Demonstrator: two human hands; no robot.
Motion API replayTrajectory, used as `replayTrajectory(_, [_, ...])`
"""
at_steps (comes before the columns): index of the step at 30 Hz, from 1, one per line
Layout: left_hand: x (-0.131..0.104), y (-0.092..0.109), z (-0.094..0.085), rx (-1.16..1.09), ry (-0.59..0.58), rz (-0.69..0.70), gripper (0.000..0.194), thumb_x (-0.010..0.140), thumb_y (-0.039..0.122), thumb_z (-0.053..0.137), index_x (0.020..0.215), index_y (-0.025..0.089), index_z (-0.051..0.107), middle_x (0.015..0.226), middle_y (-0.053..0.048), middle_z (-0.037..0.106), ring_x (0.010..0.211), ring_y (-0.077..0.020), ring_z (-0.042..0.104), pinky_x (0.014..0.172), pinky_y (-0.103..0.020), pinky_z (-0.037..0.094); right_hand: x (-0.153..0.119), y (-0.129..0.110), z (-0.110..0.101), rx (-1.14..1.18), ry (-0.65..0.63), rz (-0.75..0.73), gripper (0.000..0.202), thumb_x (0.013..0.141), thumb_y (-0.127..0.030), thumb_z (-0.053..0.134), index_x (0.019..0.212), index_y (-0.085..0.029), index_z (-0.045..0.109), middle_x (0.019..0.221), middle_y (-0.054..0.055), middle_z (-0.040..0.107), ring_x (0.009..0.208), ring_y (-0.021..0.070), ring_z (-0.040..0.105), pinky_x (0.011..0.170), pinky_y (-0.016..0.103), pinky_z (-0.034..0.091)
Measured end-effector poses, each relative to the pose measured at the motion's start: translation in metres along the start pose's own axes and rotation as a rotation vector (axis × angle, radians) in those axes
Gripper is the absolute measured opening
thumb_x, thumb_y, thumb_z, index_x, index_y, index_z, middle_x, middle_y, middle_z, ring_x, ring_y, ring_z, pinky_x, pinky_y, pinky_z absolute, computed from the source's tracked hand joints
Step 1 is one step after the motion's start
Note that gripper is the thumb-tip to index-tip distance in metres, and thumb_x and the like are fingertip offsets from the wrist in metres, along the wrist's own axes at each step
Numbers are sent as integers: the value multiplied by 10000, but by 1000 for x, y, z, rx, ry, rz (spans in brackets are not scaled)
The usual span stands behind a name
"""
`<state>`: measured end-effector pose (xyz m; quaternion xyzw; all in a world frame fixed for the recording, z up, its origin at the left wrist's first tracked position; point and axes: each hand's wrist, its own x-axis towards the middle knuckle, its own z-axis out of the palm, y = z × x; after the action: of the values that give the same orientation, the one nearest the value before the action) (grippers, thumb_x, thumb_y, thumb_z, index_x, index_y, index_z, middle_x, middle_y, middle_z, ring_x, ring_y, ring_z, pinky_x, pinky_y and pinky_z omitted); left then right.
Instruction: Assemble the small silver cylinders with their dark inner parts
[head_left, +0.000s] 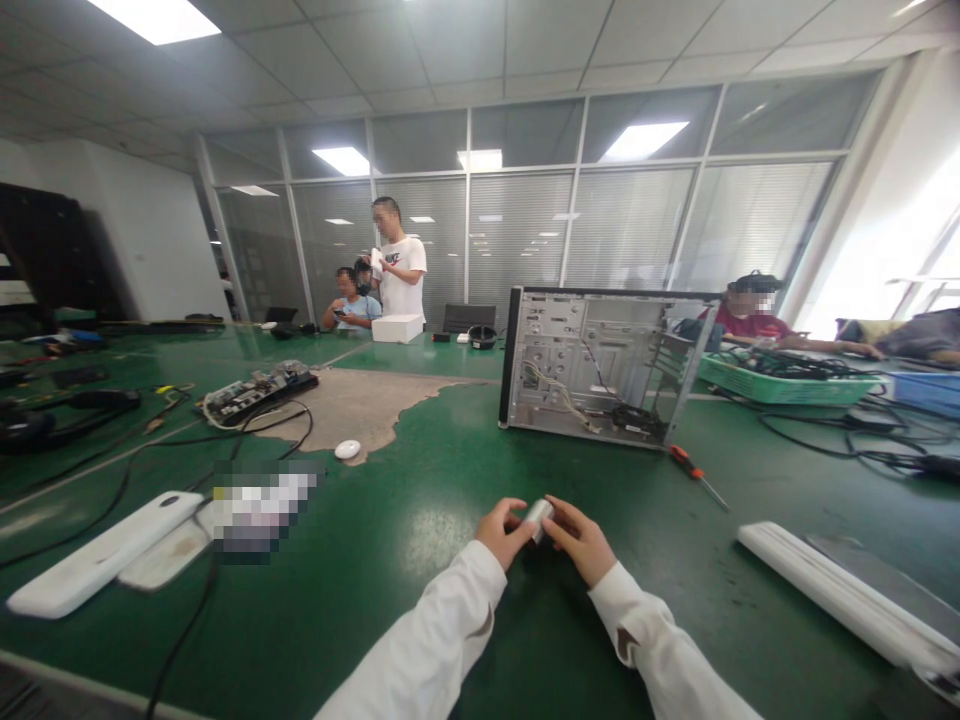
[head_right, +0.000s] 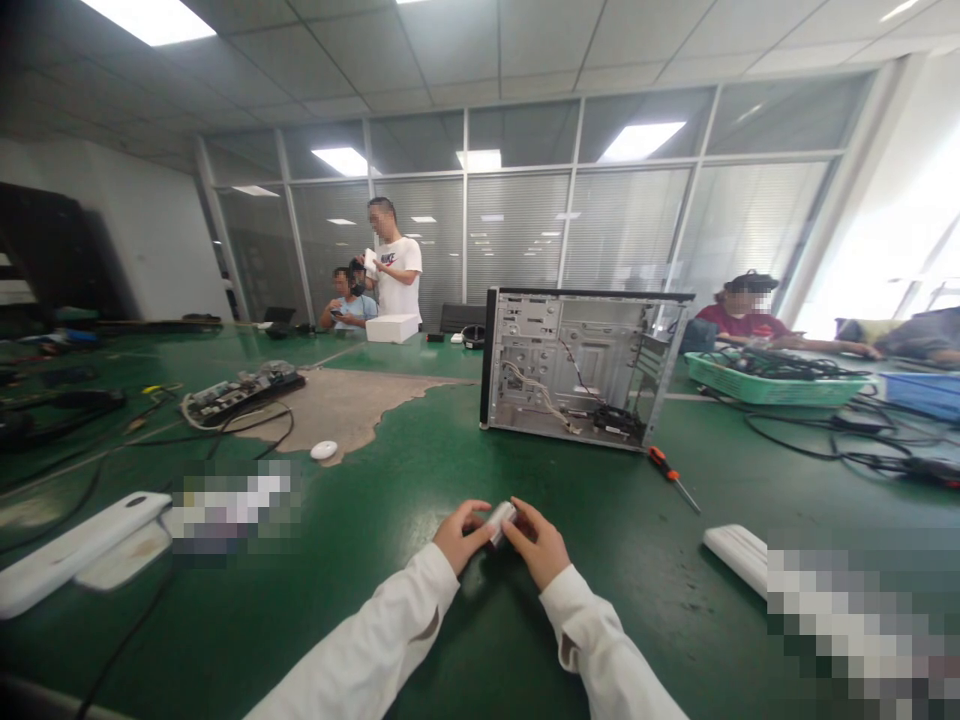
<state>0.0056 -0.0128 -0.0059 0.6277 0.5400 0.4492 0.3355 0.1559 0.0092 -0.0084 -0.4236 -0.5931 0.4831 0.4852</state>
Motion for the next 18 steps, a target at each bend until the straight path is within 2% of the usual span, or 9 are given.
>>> replayTrajectory(4, [4, -4, 1, -70, 4, -48, 298, 716, 353, 489, 944, 163, 505, 647, 5, 583, 633, -132, 556, 643, -259, 432, 1, -1, 0, 75, -26, 19, 458, 546, -377, 637, 951, -174, 574, 737, 29, 624, 610, 161, 563, 466, 255, 435])
replayTrajectory(10, [10, -10, 3, -185, 55, -43, 295, 746, 409, 423, 865, 160, 529, 697, -2, 580, 639, -118, 544, 613, -235, 428, 2, -3, -4, 149, -73, 59, 447, 525, -343, 667, 929, -169, 588, 650, 8, 608, 562, 139, 548, 465, 244, 409])
replayTrajectory(18, [10, -1, -1, -381, 23, -84, 368, 713, 502, 409, 797, 159, 512, 663, 10, 564, 530, -112, 552, 547, -238, 426, 4, 5, -5, 254, -85, 141, 478, 508, -338, 685, 952, -190, 590, 677, 10, 609, 579, 138, 554, 494, 253, 421])
